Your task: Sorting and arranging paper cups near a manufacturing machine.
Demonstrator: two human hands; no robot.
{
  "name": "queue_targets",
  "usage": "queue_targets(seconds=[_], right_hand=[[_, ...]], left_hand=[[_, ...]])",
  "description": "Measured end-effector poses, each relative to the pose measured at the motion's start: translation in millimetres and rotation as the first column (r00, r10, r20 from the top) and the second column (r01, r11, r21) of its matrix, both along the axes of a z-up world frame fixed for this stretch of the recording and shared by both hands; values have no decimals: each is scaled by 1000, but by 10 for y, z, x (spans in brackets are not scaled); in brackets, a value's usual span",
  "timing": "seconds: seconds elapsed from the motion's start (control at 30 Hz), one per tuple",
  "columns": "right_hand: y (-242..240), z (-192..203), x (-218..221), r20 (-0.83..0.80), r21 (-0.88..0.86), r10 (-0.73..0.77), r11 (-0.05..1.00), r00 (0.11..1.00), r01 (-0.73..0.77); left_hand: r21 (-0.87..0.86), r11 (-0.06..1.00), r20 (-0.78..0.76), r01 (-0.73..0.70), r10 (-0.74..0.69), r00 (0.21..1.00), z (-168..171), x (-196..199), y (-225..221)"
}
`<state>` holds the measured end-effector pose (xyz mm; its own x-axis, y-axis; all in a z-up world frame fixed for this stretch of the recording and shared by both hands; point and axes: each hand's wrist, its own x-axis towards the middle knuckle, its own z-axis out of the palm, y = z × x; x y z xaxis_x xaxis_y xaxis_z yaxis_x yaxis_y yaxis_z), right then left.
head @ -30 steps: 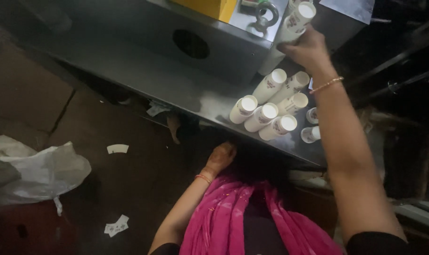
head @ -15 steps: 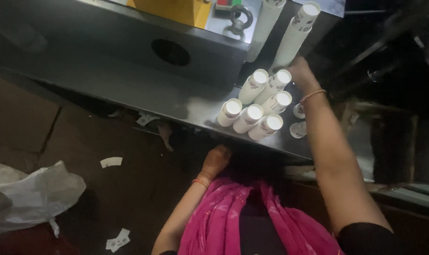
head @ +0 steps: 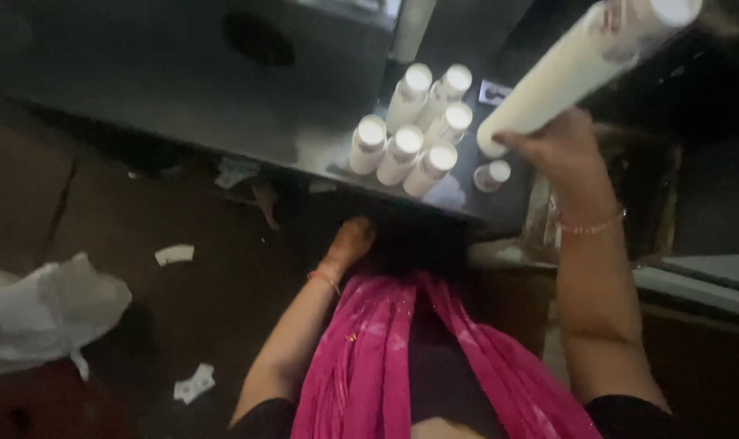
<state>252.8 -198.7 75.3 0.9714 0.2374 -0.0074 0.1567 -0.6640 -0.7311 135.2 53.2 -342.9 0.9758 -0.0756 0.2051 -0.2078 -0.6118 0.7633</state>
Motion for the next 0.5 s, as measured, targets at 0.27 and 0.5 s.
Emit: queue_targets(seconds=[0.27, 0.5], right_hand=[[-176, -1468, -471, 22, 277, 245, 930, 969, -241], [-163, -1629, -362, -13, 336, 277, 906, 961, -257]], left_hand=[[-95, 995, 29, -2, 5, 1000, 823, 179, -167], [-236, 971, 47, -22, 34, 998, 1621, 291, -381]])
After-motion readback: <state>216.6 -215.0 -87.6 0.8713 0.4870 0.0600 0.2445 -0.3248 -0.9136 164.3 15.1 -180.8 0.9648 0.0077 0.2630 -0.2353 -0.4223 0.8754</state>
